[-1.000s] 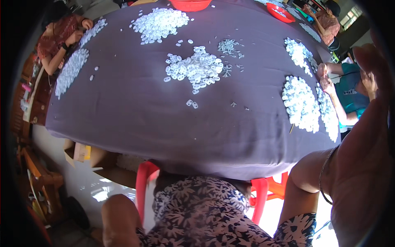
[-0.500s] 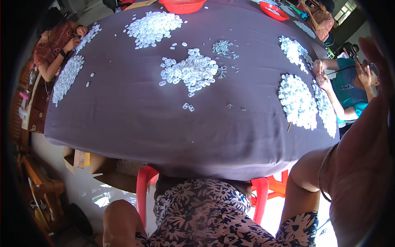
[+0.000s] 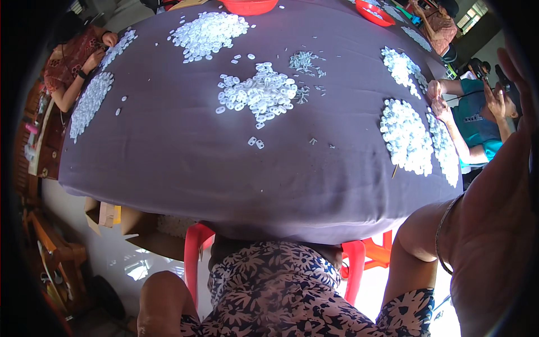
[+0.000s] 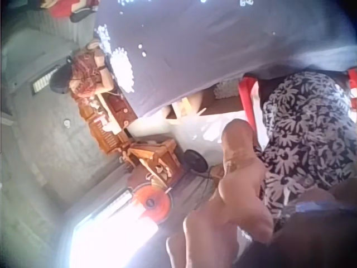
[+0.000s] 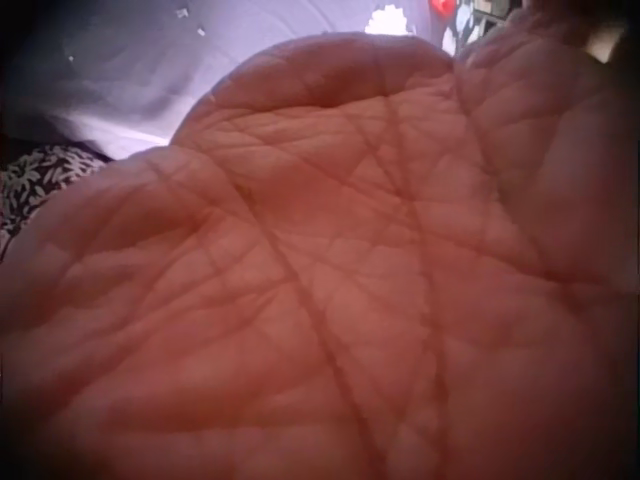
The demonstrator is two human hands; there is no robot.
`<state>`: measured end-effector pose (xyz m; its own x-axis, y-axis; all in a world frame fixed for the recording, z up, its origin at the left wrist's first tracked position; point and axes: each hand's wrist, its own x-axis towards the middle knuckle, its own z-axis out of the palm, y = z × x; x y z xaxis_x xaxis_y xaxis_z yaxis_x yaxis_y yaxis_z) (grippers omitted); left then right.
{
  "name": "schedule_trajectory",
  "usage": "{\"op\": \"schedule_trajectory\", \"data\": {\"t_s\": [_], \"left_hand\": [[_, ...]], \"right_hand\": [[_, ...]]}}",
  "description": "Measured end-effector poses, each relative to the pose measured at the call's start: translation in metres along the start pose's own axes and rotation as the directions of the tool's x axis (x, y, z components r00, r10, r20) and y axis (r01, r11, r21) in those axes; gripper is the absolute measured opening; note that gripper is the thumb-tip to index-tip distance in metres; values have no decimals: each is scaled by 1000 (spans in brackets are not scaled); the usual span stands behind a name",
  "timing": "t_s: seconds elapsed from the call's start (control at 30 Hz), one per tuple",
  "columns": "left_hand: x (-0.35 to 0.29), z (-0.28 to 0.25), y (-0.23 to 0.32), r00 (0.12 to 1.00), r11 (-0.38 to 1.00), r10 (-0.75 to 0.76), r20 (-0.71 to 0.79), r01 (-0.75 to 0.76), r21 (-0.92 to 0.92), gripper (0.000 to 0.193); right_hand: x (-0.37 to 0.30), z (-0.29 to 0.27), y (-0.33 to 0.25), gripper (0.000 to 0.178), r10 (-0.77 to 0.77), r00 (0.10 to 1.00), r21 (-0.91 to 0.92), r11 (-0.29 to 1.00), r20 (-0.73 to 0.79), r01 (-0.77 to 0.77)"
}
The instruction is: The person assembles plastic components by hand, inserting small pins into plastic clips and setting the assembled pieces onto the table.
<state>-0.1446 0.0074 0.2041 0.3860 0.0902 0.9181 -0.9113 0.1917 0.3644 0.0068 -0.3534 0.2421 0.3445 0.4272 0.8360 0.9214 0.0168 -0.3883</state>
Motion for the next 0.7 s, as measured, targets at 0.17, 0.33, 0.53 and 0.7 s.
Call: {"op": "schedule_trajectory", "data": {"t_s": [0.17, 0.33, 0.53, 0.7], "left_hand": [[-6, -8, -8, 996, 987, 56, 73, -66, 144, 37], [-9, -6, -9, 987, 952, 74, 144, -112, 284, 42], [-3, -13, -14, 954, 877, 118, 277, -231, 422, 48], [5, -16, -10, 913, 774, 135, 386, -340, 534, 53]], "right_hand": [[0, 7, -4, 41, 26, 999, -10, 1000, 26, -26], [13, 28, 4, 41, 78, 995, -8, 997, 58, -77], [11, 25, 4, 40, 95, 993, -23, 995, 65, -93], [19, 30, 9, 40, 95, 992, -15, 995, 81, -94]]}}
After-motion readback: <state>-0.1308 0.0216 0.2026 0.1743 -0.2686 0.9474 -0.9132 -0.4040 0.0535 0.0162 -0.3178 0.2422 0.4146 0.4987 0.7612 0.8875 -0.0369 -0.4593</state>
